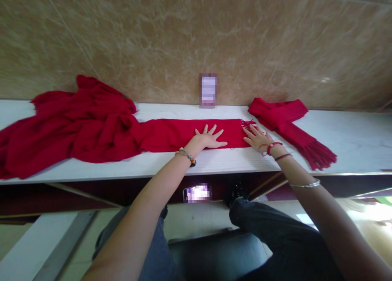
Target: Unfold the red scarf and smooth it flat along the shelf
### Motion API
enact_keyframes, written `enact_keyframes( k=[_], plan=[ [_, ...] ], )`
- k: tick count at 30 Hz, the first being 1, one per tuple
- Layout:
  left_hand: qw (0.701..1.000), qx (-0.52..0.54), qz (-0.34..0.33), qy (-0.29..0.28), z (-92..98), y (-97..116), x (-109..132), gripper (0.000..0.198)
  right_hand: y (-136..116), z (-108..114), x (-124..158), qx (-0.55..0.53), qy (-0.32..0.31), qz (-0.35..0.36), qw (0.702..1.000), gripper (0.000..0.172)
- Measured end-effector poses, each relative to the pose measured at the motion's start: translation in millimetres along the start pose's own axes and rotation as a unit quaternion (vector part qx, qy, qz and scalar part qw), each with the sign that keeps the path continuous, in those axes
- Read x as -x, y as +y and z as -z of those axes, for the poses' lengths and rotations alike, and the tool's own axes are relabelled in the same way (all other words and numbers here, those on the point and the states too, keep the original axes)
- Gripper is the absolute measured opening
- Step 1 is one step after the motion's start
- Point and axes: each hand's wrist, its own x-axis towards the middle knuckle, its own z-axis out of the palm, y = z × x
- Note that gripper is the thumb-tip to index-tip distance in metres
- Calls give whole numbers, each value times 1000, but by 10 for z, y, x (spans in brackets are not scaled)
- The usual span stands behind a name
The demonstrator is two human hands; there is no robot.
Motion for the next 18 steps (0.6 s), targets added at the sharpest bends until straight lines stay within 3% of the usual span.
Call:
enact_keyframes(
  k=[3,6,11,15,18],
  plan=[
    [1000,-6,5,-9,17,-31,-4,81,-53,115,-23,-27,22,-46,998,53],
    [1000,-8,6,-20,31,-26,-19,85,-212,197,-110,-63,45,14,997,53],
    [1000,-12,10,-26,20,-24,-62,90,-441,168,-151,-59,-50,90,993,53],
    [1000,-9,10,-20,9,-28,-62,94,-372,202,-90,-10,-74,22,997,52],
    [1000,-6,14,-19,9,-26,-60,94,-303,267,-118,14,-37,-40,998,51]
  ],
)
